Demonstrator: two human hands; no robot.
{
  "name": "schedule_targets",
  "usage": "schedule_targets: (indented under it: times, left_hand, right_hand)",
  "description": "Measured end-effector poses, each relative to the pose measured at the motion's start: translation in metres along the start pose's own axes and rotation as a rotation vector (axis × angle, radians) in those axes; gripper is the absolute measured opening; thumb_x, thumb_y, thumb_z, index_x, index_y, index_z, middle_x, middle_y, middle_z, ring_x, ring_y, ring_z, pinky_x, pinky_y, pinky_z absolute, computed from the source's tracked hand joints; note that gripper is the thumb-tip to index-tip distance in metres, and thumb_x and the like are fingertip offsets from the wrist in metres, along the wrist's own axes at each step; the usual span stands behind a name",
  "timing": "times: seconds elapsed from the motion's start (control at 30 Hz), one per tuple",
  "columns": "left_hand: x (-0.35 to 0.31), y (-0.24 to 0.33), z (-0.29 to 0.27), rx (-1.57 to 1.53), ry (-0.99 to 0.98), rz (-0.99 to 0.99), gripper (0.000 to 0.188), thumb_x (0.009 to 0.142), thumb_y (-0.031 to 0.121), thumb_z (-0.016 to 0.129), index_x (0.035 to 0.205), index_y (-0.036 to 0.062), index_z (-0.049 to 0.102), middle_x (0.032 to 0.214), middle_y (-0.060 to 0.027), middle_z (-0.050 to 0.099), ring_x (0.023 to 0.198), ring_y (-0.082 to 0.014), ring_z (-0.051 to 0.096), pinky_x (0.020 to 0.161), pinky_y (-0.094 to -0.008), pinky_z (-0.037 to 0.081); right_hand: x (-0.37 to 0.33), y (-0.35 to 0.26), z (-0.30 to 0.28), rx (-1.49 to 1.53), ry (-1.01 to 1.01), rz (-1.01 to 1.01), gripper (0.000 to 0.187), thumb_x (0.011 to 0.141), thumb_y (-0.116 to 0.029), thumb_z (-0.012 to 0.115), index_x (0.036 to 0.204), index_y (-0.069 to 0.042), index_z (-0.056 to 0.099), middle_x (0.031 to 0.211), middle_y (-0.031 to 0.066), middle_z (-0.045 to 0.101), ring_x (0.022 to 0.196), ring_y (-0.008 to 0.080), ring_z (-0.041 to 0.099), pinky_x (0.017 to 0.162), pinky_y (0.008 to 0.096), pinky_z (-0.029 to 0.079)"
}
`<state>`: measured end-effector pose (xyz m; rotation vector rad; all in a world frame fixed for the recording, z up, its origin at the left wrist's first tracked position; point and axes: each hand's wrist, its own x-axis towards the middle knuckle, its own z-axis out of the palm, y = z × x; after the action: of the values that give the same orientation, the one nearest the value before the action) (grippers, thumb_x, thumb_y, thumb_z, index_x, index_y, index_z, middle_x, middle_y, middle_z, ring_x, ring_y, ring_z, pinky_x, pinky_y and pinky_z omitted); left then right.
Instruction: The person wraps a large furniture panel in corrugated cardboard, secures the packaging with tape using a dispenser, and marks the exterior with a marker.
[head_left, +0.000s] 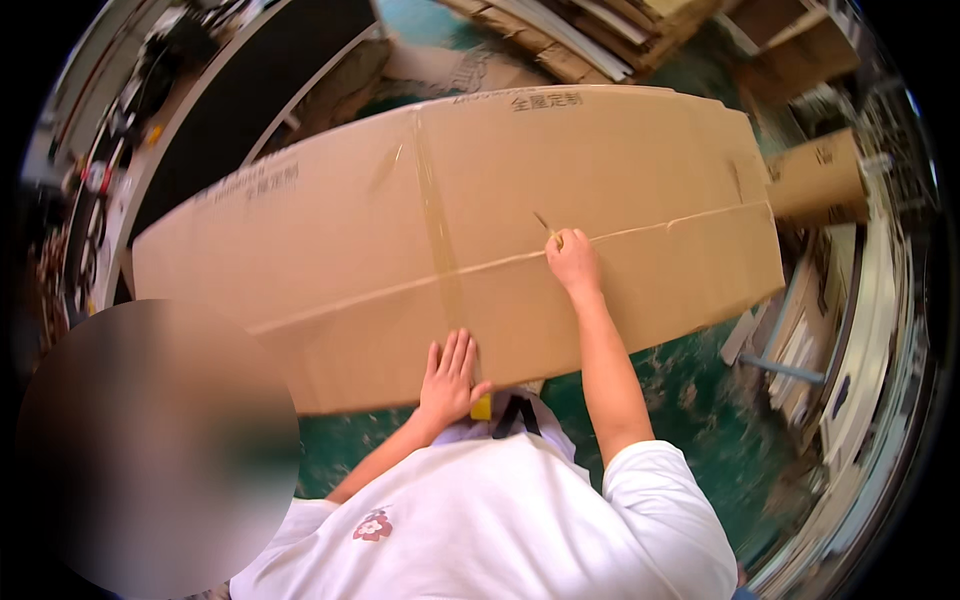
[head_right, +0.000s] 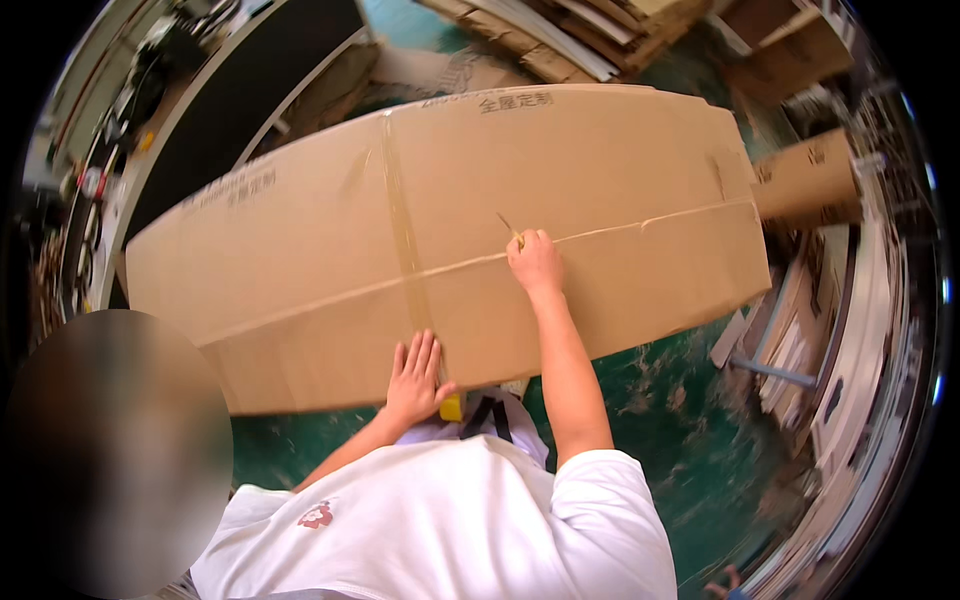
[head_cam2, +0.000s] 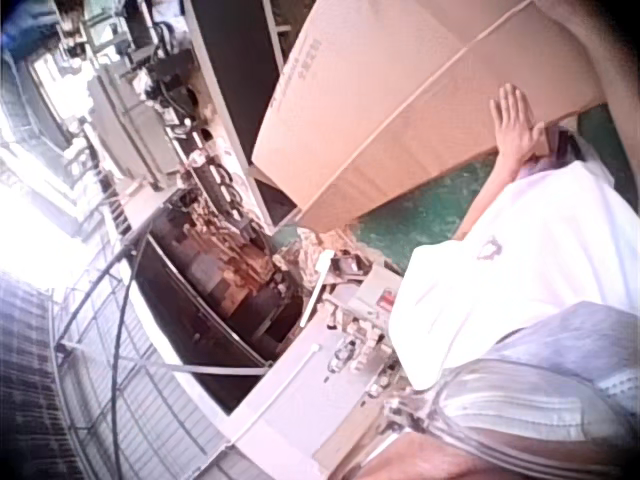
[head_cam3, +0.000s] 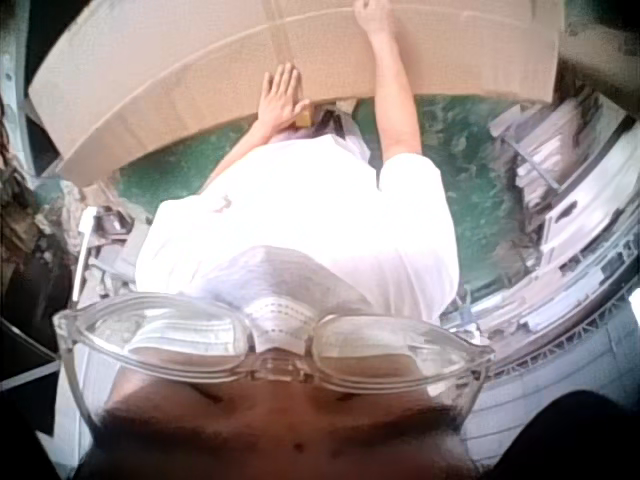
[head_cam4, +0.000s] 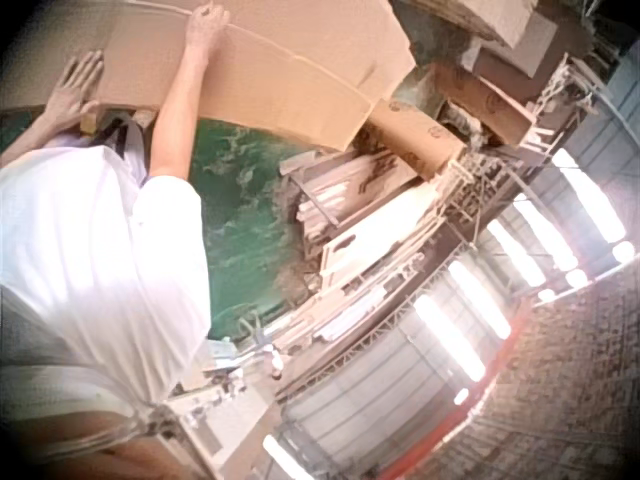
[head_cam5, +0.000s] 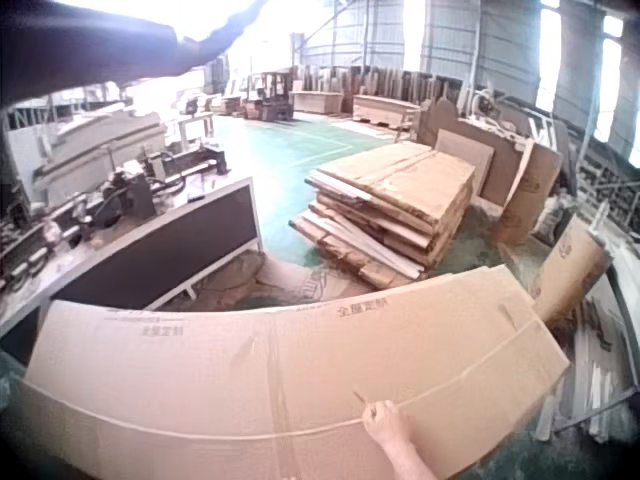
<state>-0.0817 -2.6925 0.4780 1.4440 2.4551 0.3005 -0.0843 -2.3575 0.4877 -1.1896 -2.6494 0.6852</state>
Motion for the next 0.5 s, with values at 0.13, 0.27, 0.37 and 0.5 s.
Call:
schedule_targets:
  times: [0.13, 0.27, 0.37, 0.5]
  left_hand:
    - [-0.086, 0.065, 0.038, -0.226, 0.223, -0.156, 0.059, 0.087, 0.033, 0.065, 0.135, 0.002, 0.052, 0.145, -0.0201, 0.047, 0.136, -0.0358, 0.042, 0.11, -0.0512, 0.031]
    - [-0.102, 0.094, 0.125, -0.49, 0.471, -0.854, 0.039, 0.091, 0.024, 0.063, 0.12, -0.0016, 0.056, 0.116, -0.0232, 0.061, 0.107, -0.0422, 0.057, 0.092, -0.0459, 0.046]
    - [-0.077, 0.067, 0.163, -0.913, 0.362, -0.916, 0.045, 0.098, 0.04, 0.053, 0.122, 0.0028, 0.06, 0.113, -0.0262, 0.066, 0.103, -0.0418, 0.064, 0.083, -0.0469, 0.051]
    - [-0.046, 0.038, 0.154, -0.914, 0.247, -1.239, 0.056, 0.096, 0.055, 0.048, 0.122, 0.0081, 0.065, 0.115, -0.0208, 0.067, 0.105, -0.0401, 0.064, 0.089, -0.0463, 0.05]
  right_hand:
    - [-0.049, 0.017, 0.005, 0.479, -0.168, 0.018, 0.025, 0.091, -0.027, 0.053, 0.099, -0.005, 0.063, 0.089, 0.0182, 0.067, 0.085, 0.0384, 0.065, 0.071, 0.0459, 0.05]
    - [-0.137, 0.007, -0.011, 0.408, -0.337, -0.148, 0.023, 0.092, -0.024, 0.054, 0.101, -0.005, 0.062, 0.083, 0.0188, 0.067, 0.079, 0.0395, 0.064, 0.068, 0.0448, 0.049]
    - [-0.183, 0.016, -0.027, 0.35, -0.316, -0.414, 0.019, 0.092, -0.021, 0.055, 0.101, -0.005, 0.063, 0.079, 0.0177, 0.065, 0.075, 0.038, 0.064, 0.065, 0.0424, 0.049]
    - [-0.214, 0.009, -0.044, 0.134, -0.379, -0.749, 0.02, 0.091, -0.023, 0.059, 0.102, -0.008, 0.064, 0.079, 0.017, 0.067, 0.076, 0.0375, 0.065, 0.065, 0.0451, 0.05]
